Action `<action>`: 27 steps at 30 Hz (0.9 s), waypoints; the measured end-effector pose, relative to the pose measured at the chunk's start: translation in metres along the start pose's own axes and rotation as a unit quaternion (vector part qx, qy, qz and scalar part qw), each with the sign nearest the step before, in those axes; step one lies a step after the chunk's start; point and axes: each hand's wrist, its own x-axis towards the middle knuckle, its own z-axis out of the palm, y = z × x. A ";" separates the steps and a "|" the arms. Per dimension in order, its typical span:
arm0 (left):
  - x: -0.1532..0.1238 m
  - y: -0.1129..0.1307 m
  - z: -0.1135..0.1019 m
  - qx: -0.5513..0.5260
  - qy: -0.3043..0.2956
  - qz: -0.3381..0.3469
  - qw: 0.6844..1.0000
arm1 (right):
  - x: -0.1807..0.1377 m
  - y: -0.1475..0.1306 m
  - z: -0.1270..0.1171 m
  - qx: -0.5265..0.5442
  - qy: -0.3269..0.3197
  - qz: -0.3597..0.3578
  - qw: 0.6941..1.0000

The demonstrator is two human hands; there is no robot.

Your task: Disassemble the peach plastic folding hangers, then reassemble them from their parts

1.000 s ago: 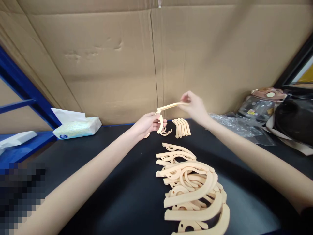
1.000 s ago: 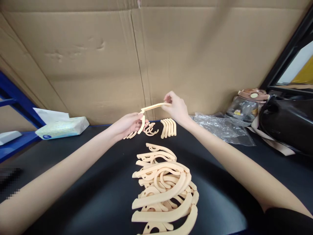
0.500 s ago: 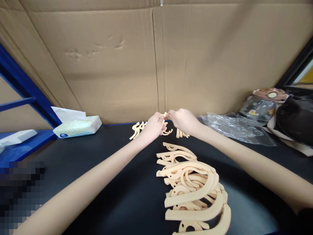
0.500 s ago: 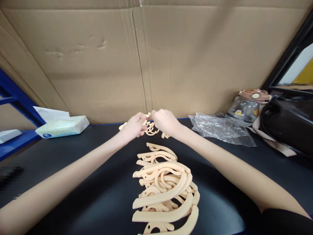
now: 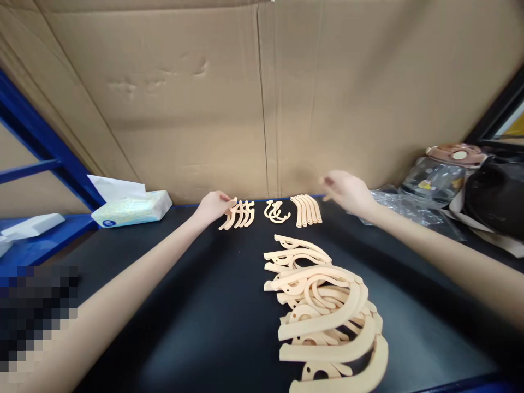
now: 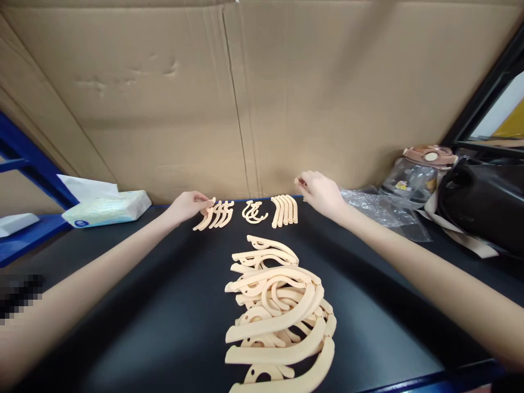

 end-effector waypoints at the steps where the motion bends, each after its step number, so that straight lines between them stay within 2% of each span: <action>1: -0.002 -0.004 0.000 0.022 0.013 0.010 1.000 | -0.007 0.002 0.001 -0.012 -0.007 -0.018 1.000; 3: -0.010 -0.005 0.001 0.056 0.030 0.049 0.997 | -0.020 0.006 0.005 -0.031 -0.029 -0.054 0.998; 5: -0.026 0.003 0.003 0.076 0.016 0.109 0.991 | -0.031 0.009 0.010 -0.039 -0.054 -0.084 0.994; 7: -0.046 0.016 0.007 0.087 -0.038 0.180 0.979 | -0.039 0.010 0.015 -0.037 -0.077 -0.106 0.991; 10: -0.076 0.035 0.015 0.101 -0.130 0.284 0.945 | -0.044 0.009 0.021 -0.024 -0.098 -0.128 0.987; 13: -0.095 0.048 0.026 0.122 -0.163 0.334 0.920 | -0.046 0.009 0.025 -0.006 -0.103 -0.134 0.986; 19: -0.096 0.052 0.040 0.112 -0.166 0.348 0.916 | -0.046 0.009 0.027 0.043 -0.104 -0.132 0.985; 24: -0.087 0.051 0.039 0.005 -0.179 0.304 0.936 | -0.046 -0.013 0.012 0.080 -0.073 -0.093 0.990; 25: -0.084 0.052 0.038 -0.026 -0.187 0.287 0.939 | -0.046 -0.021 0.008 0.097 -0.070 -0.083 0.989; 27: -0.076 0.057 0.037 -0.097 -0.204 0.246 0.943 | -0.043 -0.040 0.002 0.230 -0.119 -0.040 0.965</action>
